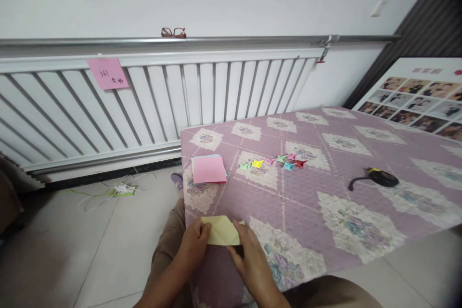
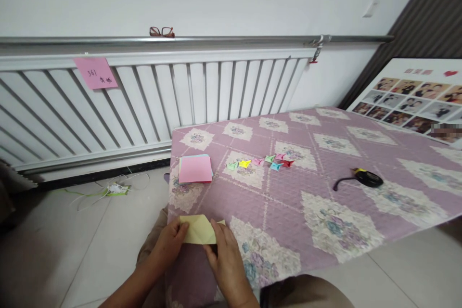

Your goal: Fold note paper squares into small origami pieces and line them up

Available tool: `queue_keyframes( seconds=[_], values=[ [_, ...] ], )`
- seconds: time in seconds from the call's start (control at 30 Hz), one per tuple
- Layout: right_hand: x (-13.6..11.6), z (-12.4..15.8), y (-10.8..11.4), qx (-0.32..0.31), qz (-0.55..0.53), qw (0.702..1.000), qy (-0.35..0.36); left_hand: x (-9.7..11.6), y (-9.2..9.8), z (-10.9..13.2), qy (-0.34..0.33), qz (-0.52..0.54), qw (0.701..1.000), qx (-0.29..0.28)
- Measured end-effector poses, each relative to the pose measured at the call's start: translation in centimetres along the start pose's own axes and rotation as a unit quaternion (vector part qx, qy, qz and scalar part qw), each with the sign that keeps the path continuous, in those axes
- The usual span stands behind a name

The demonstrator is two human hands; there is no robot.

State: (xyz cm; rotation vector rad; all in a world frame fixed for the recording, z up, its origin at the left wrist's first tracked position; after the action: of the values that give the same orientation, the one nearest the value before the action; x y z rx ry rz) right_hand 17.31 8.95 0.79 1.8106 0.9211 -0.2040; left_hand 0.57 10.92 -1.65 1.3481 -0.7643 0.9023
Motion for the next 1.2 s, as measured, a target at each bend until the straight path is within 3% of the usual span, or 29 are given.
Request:
queue_keyframes(
  seconds=[0.43, 0.63, 0.87, 1.07, 1.2],
  values=[
    [0.7, 0.3, 0.0, 0.012, -0.013, 1.0, -0.005, -0.1, 0.3, 0.3, 0.007, -0.016, 1.0, 0.008],
    [1.6, 0.1, 0.0, -0.009, -0.078, 0.996, -0.041, 0.2, -0.7, 0.9, -0.028, 0.059, 0.997, -0.038],
    [1.4, -0.3, 0.8, -0.021, -0.098, 0.993, -0.068, 0.0, -0.9, 1.1, -0.026, 0.021, 0.998, -0.049],
    [-0.4, 0.0, 0.7, -0.026, -0.014, 0.999, -0.029, 0.4, -0.9, 1.3, -0.053, 0.008, 0.997, -0.05],
    [-0.8, 0.4, 0.1, -0.026, 0.073, 0.995, -0.062, 0.4, -1.2, 1.5, -0.068, 0.049, 0.995, -0.053]
  ],
)
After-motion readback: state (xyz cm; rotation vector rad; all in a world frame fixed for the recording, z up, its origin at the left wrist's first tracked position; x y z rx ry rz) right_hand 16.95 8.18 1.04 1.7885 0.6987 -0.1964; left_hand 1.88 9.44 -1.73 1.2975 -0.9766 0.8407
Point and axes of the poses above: each hand's wrist, its own z-axis away from the middle knuckle, its own y-axis out of the back of the hand, x = y × z, the point moved 10 cm from there along -z, towards the middle knuckle, and after that the axes turned 3 degrees about z, right-handed, at the moved point
